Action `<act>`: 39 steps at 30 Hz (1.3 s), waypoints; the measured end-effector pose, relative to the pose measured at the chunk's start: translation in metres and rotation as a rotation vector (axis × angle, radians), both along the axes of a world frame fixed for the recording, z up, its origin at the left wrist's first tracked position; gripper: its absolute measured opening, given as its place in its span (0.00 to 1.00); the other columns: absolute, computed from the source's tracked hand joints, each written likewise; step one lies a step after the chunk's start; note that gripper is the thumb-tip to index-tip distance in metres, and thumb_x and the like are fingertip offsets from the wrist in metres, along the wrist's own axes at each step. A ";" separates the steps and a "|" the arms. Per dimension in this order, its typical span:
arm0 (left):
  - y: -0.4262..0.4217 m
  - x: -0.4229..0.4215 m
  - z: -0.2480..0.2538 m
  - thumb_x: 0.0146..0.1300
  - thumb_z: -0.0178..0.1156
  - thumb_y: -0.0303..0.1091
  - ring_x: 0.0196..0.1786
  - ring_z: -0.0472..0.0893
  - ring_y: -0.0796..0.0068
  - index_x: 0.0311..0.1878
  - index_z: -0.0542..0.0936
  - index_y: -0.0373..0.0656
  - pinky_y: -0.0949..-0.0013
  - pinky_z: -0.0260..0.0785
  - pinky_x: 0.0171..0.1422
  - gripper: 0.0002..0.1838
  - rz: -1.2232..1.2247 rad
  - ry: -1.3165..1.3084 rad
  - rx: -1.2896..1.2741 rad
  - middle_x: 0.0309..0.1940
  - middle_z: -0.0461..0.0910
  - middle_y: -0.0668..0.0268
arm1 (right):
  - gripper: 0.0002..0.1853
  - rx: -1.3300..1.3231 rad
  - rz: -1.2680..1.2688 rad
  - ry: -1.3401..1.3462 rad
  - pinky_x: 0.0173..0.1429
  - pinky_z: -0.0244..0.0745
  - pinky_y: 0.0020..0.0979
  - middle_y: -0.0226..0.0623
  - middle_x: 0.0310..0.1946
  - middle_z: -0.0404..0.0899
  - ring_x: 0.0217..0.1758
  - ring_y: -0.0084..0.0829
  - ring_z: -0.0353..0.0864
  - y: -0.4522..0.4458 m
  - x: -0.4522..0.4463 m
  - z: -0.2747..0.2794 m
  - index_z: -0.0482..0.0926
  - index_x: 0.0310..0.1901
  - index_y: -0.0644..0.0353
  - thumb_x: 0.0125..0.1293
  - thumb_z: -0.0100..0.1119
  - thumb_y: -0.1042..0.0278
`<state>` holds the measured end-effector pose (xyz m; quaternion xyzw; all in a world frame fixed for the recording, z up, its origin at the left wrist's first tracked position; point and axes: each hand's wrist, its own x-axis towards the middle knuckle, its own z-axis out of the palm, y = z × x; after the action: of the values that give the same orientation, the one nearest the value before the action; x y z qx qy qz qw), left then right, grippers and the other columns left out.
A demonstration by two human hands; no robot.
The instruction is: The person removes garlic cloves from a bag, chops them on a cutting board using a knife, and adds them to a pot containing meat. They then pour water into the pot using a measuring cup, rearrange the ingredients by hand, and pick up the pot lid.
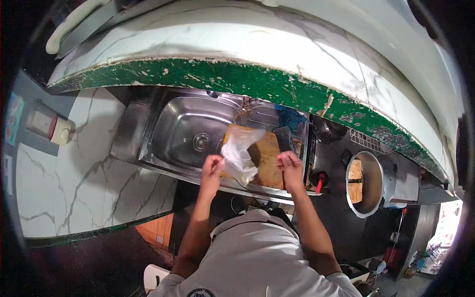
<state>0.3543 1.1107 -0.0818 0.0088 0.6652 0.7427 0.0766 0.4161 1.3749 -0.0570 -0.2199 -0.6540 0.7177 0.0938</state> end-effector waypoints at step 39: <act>-0.006 -0.004 -0.073 0.71 0.61 0.44 0.51 0.81 0.69 0.56 0.81 0.43 0.58 0.72 0.61 0.18 -0.508 -0.607 0.002 0.43 0.85 0.66 | 0.22 -0.393 0.422 -0.220 0.58 0.78 0.37 0.39 0.55 0.82 0.55 0.37 0.83 0.007 0.030 -0.072 0.76 0.62 0.59 0.68 0.65 0.65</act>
<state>0.3499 1.1049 -0.1547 -0.0468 0.5883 0.6695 0.4510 0.4460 1.3818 -0.1292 -0.1692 -0.5401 0.8061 -0.1730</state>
